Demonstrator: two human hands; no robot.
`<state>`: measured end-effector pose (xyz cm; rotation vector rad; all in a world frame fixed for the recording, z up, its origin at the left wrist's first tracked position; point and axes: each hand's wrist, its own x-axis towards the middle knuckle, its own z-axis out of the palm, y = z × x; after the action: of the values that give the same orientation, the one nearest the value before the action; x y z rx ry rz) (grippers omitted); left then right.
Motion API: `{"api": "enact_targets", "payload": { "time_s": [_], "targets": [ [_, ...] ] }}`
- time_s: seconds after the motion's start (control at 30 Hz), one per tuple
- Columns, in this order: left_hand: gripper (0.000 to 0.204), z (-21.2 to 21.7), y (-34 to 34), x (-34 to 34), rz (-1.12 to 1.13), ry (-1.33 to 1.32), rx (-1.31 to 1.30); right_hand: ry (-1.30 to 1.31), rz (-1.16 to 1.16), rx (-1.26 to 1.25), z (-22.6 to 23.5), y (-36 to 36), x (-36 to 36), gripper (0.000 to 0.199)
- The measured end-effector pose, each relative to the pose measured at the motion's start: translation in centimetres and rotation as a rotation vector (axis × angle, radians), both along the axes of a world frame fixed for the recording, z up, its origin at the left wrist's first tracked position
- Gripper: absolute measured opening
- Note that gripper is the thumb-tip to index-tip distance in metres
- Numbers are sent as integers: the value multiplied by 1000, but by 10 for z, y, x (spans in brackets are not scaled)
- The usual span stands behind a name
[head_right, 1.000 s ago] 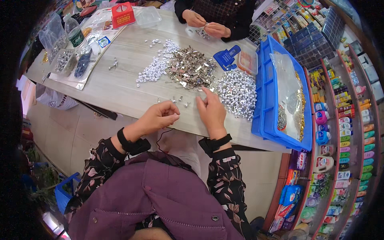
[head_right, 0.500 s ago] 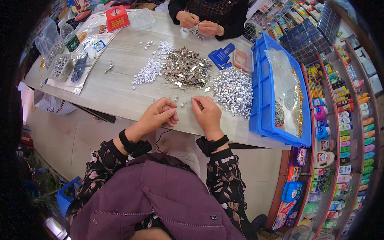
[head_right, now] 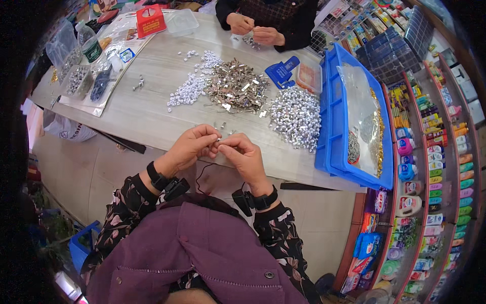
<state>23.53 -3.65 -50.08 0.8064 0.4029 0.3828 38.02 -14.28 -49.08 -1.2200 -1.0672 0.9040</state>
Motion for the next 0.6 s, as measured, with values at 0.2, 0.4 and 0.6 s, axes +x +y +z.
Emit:
{"api": "enact_targets", "payload": {
  "time_s": [0.2, 0.4, 0.6],
  "targets": [
    [15, -2, 5, -1, -29, -11, -14, 154, -78, -43, 8, -2, -9, 12],
    [13, -3, -5, 2, 78, 25, 201, 78, -78, -12, 5, -2, -10, 12],
    [13, -11, -23, 8, 184, 24, 408, 35, -38, -151, 6, -5, -2, 12]
  ]
}}
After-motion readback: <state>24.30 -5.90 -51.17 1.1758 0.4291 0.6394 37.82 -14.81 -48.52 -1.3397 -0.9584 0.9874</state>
